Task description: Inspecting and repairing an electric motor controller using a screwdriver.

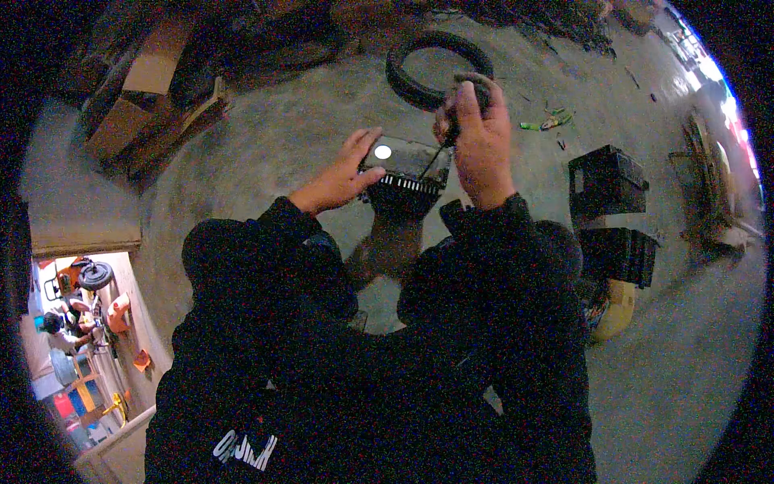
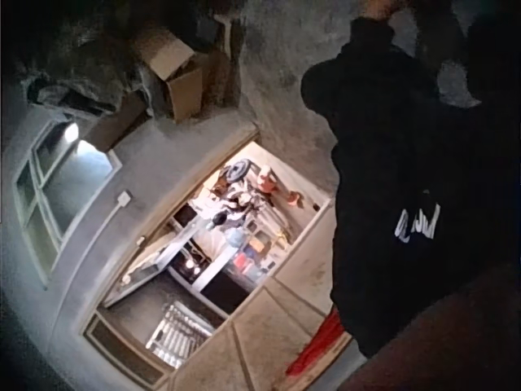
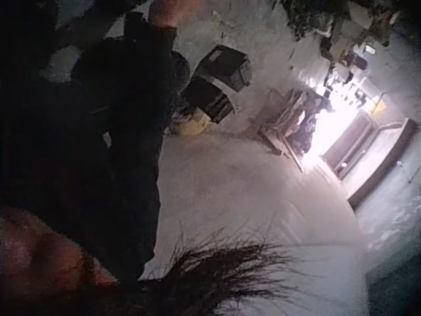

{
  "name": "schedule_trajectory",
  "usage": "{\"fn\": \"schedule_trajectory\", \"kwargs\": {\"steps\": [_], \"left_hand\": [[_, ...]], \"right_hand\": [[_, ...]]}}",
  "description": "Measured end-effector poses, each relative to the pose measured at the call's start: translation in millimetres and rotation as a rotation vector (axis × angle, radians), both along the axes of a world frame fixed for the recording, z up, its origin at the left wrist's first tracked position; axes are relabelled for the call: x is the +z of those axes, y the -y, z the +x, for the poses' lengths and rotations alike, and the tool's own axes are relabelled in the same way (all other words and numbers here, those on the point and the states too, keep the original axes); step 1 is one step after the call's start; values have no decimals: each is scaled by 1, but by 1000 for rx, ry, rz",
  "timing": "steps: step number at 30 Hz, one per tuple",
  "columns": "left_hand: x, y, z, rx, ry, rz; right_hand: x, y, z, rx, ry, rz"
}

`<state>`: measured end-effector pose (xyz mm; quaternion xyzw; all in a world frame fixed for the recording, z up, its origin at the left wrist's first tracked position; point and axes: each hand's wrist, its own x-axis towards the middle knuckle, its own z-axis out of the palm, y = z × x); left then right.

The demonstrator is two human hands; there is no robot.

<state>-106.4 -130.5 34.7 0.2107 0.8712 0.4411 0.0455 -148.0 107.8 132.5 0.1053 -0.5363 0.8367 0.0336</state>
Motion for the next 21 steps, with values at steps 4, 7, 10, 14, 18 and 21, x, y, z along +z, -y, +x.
{"fn": "schedule_trajectory", "kwargs": {"steps": [4, 7, 10, 14, 18, 21], "left_hand": [[4, 0, -1, 19, -9, -7], [8, -1, -2, 9, -51, -67], [11, -2, -5, -45, -39, -36], [10, -2, -4, -26, -34, -3], [9, -2, -4, -5, -4, -10], [8, -2, -6, -4, 28, 10]], "right_hand": [[-1, 20, 5, 6, 82, -34], [-3, 27, 2, 131, 29, -128], [-2, 34, 0, 73, 18, -75], [-6, 38, -4, 122, 41, -31], [-5, 43, -2, 94, 66, -23], [-8, 39, -5, 35, 53, 10]]}}
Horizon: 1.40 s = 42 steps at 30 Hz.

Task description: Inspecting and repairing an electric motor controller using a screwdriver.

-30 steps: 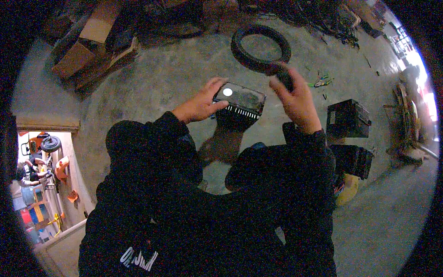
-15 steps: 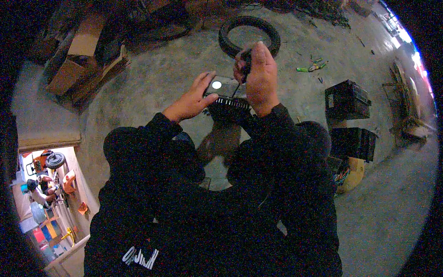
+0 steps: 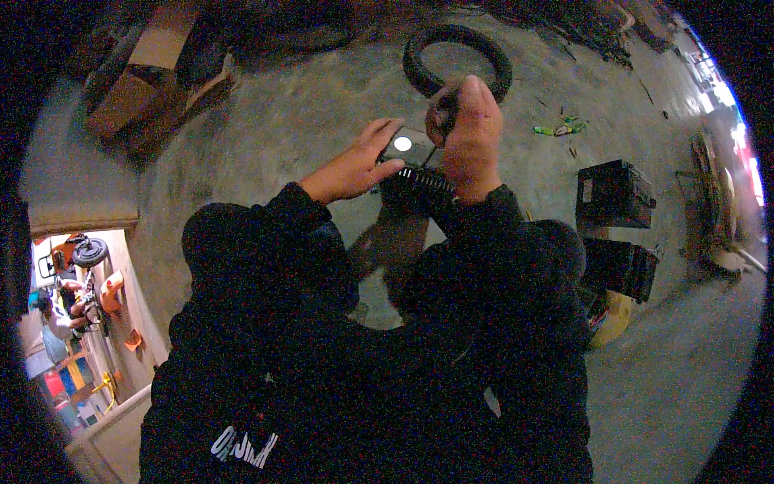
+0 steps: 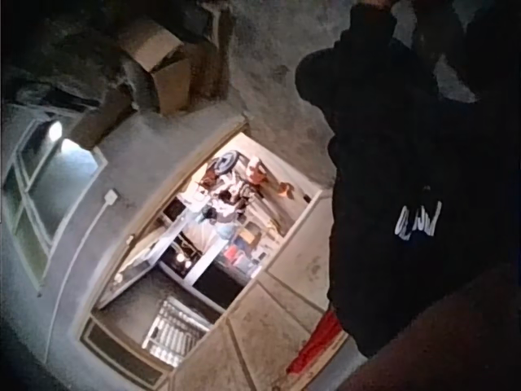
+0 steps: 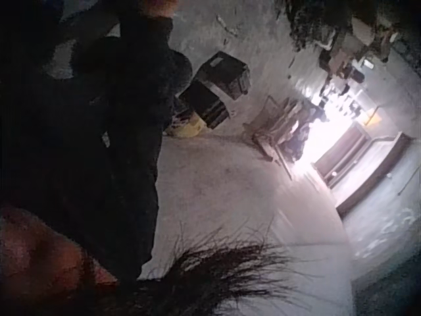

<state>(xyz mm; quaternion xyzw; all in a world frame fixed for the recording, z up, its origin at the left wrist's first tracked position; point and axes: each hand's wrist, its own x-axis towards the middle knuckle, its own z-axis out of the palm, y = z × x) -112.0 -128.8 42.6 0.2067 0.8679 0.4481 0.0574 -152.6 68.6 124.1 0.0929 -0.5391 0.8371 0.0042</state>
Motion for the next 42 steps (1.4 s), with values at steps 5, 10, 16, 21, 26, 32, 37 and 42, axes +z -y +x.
{"fn": "schedule_trajectory", "kwargs": {"steps": [5, 10, 16, 21, 26, 32, 37, 42], "left_hand": [[-6, 1, -1, 1, -19, 25], [-7, 0, -1, 16, -34, 28], [-8, 2, -2, -5, -84, 42], [-8, 3, -4, -8, -20, 37], [-9, 0, -5, 3, -137, -29], [-4, 4, 0, -23, -45, -33], [-8, 10, -2, -45, -99, -51], [-11, 15, -1, -18, -173, -146]], "right_hand": [[0, -1, 1, 36, -30, 54], [4, 10, 3, -48, -91, 127], [-3, 15, -5, -352, -82, 212], [-17, 12, -21, -530, -64, 476], [-38, 9, -33, -712, -175, 629], [-23, 14, -13, -272, -199, 408], [-21, 10, -7, 15, -172, 170], [-26, 1, -13, -82, -291, 441]]}}
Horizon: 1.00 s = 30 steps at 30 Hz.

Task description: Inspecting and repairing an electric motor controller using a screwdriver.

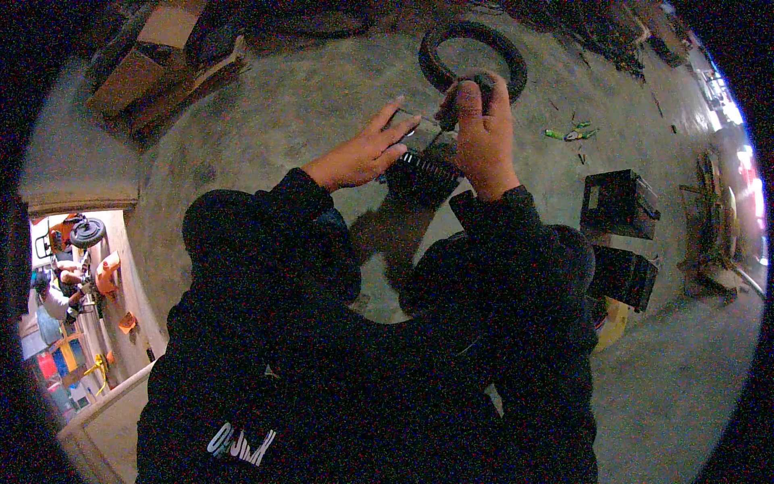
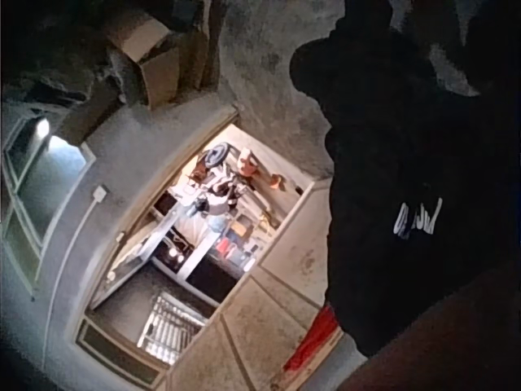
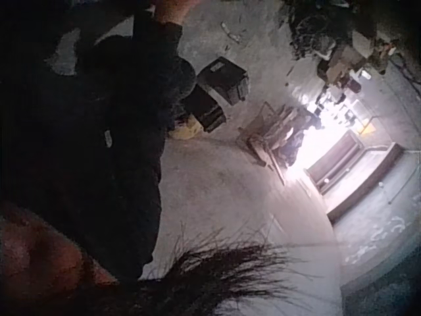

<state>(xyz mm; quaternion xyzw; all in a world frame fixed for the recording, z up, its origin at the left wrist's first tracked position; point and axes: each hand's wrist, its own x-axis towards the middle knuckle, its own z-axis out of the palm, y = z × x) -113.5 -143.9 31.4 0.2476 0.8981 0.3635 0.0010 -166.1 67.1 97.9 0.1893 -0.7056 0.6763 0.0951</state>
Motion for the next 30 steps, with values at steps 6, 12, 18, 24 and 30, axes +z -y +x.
{"fn": "schedule_trajectory", "kwargs": {"steps": [6, 12, 18, 24, 30], "left_hand": [[1, -5, 2, -28, -178, -80], [19, -16, 5, -28, -262, -289], [17, -19, 6, -28, -385, -441], [13, -18, -1, -49, -380, -385], [23, -24, 1, -24, -336, -467]], "right_hand": [[32, 2, 14, -21, 74, 217], [28, 0, 14, 24, -48, 77], [35, -12, 21, 94, -22, 190], [40, -13, 22, -12, -281, 352], [48, -13, 28, 0, -226, 502]]}}
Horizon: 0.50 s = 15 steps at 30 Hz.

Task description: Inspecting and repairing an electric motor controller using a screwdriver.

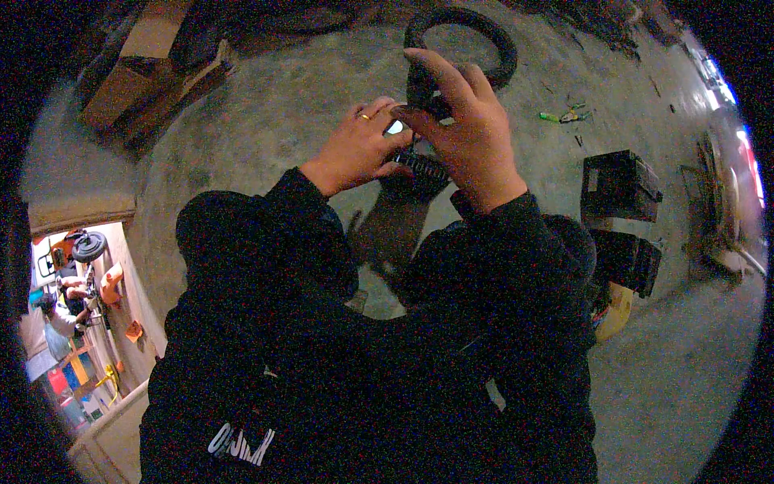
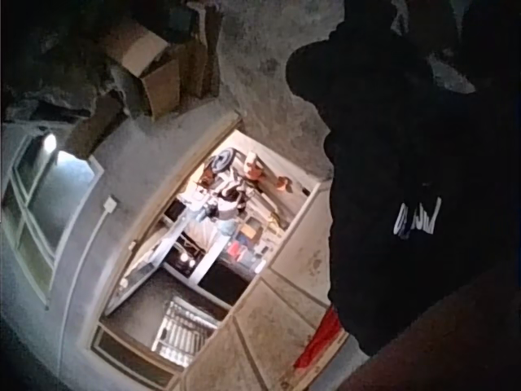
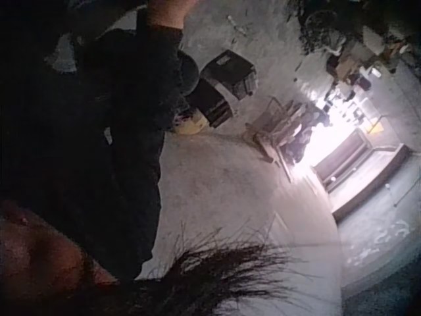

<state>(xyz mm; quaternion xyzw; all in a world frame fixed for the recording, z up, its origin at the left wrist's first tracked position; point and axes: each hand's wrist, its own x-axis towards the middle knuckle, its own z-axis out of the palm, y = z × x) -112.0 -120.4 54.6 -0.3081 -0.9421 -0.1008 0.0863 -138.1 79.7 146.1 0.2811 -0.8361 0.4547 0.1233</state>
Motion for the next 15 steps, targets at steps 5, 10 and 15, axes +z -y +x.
{"fn": "schedule_trajectory", "kwargs": {"steps": [5, 10, 15], "left_hand": [[-1, -2, 0, 32, -102, -48], [-5, -3, -7, -102, -57, 71], [0, -6, -3, -133, -30, 81]], "right_hand": [[-2, -5, -4, -6, 30, -37], [-2, -6, -10, 60, 121, -101], [3, -13, -13, 175, 147, -50]]}}
